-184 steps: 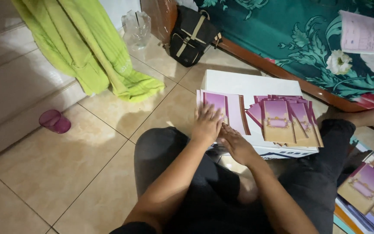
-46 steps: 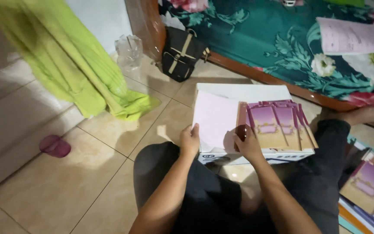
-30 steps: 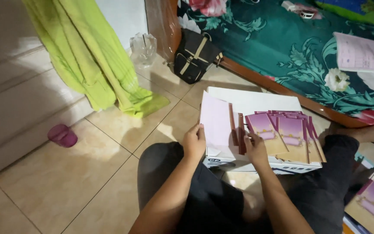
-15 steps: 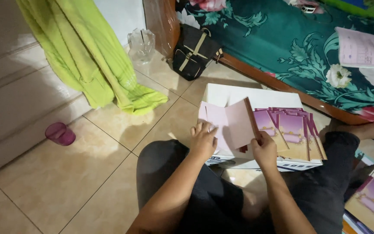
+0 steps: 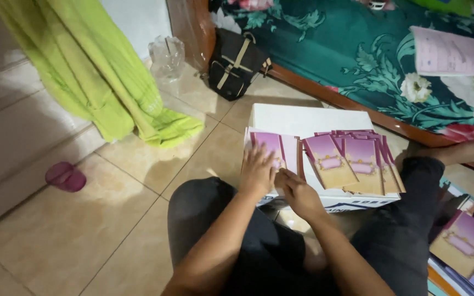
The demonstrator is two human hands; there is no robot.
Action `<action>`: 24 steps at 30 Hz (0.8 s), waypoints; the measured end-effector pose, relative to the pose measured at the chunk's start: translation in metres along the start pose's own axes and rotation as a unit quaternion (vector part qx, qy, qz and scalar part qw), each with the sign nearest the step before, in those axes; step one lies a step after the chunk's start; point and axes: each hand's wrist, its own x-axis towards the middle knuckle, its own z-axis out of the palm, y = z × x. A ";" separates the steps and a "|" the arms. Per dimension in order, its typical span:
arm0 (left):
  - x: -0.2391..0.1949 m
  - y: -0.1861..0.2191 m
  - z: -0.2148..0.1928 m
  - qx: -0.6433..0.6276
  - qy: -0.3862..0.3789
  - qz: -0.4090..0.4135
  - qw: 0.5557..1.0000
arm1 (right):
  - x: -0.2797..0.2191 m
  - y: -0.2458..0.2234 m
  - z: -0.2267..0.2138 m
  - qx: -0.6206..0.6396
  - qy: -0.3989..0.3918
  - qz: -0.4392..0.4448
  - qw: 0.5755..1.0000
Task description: Folding paper cards and organizing them into a white cardboard box while sitting on the floor.
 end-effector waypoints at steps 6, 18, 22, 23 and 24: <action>-0.005 0.008 -0.001 0.061 -0.251 -0.123 0.958 | 0.055 0.008 -0.001 0.001 -0.052 0.011 0.999; -0.001 0.010 0.004 0.076 -0.270 -0.157 0.947 | 0.012 0.073 0.050 -0.069 -0.071 0.006 0.995; -0.009 0.022 -0.002 0.080 -0.257 -0.095 0.958 | -0.030 0.064 0.019 -0.065 -0.074 0.033 0.995; -0.014 0.028 -0.008 0.069 -0.202 -0.031 0.977 | -0.034 0.067 0.016 -0.070 -0.044 0.048 0.995; -0.029 0.032 -0.010 0.068 -0.204 -0.031 0.976 | -0.034 0.076 0.011 -0.069 -0.046 0.050 0.995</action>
